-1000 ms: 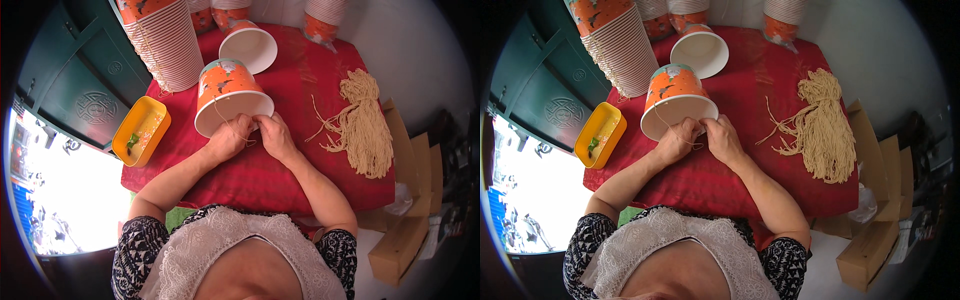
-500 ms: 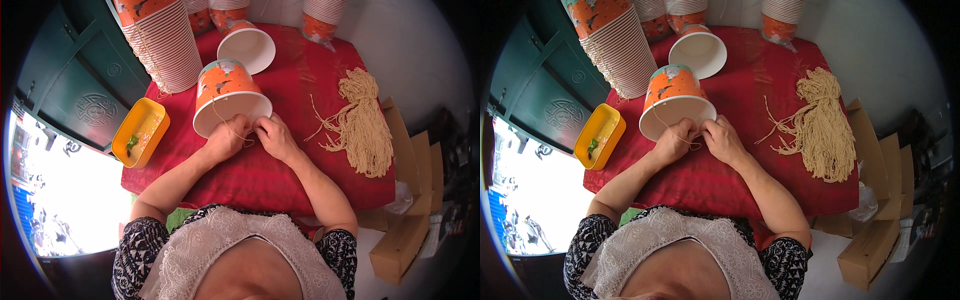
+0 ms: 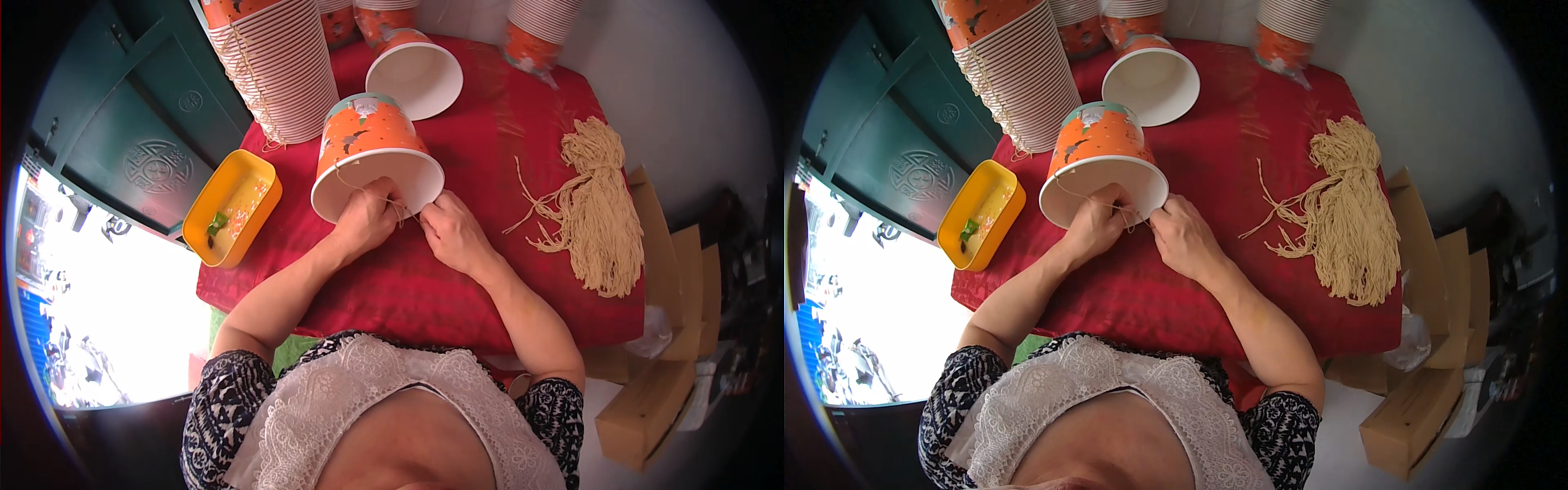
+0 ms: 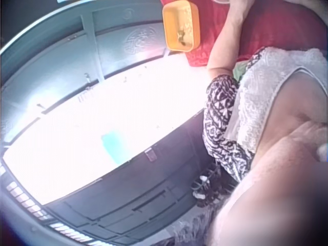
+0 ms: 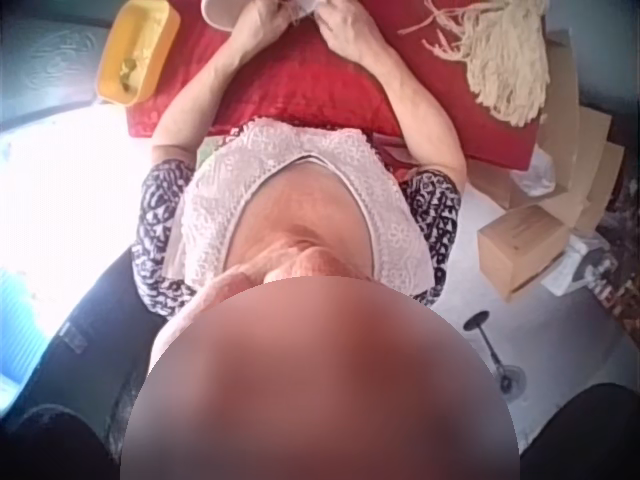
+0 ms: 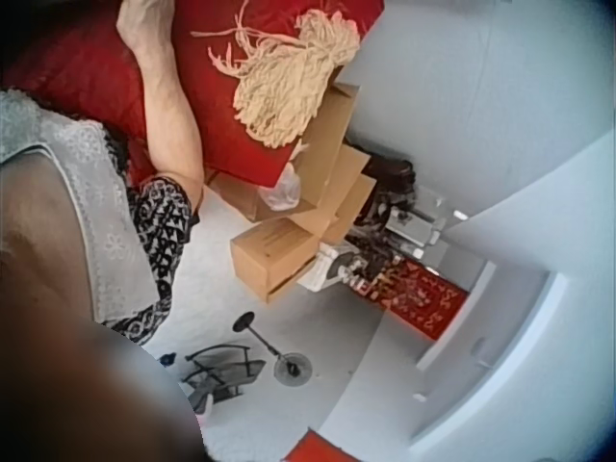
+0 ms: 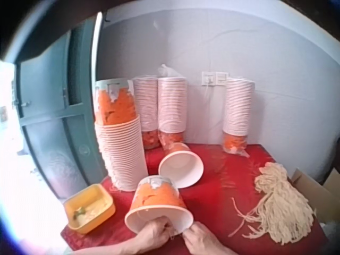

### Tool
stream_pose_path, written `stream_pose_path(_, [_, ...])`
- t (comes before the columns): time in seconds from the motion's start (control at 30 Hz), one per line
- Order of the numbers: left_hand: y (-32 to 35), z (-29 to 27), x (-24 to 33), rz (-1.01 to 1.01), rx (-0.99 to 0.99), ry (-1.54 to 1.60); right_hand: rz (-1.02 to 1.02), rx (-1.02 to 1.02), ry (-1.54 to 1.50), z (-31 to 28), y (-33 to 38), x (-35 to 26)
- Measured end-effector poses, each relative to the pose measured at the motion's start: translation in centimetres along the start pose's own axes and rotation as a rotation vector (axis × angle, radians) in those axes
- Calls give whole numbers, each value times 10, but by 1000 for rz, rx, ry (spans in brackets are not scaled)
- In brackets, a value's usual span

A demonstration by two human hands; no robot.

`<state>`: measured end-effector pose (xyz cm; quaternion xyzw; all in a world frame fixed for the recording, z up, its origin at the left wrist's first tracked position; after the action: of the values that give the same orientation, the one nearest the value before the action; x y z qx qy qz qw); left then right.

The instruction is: Attaching string handles to paper buckets for packaging.

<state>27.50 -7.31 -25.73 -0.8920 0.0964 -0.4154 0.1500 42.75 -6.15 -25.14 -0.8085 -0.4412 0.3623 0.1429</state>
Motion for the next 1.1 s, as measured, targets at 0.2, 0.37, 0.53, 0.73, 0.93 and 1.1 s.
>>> stream_pose_path(0.2, [0, -6, 2, -41, -86, 102, 60, -43, -30, 4, 0, 3])
stream_pose_path(0.37, [-2, 2, 15, -142, -253, 513, 47, -28, -20, 5, 2, 7])
stream_pose_path(0.53, [-1, 6, 5, -244, -274, 548, 69, -63, -37, 8, 2, 8])
stream_pose_path(0.73, [-6, 10, -1, -121, -189, 394, 52, -42, -73, 8, 0, 4])
stream_pose_path(0.93, [-3, 10, 3, -39, -226, 274, 135, -51, -178, 7, 0, 10])
stream_pose_path(1.1, [2, 15, 7, 62, -249, 156, 255, -82, -267, 6, -2, 15])
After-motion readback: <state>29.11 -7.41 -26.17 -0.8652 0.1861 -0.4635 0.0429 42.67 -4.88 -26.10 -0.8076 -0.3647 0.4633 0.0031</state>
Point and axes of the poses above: each hand's wrist, its own y-axis away from the middle knuckle, its own z-axis out of the palm, x = y × z, the point moved 6 cm from there along -y, towards the middle knuckle, and after that the axes turned 3 degrees about z, right-handed, at the moved point
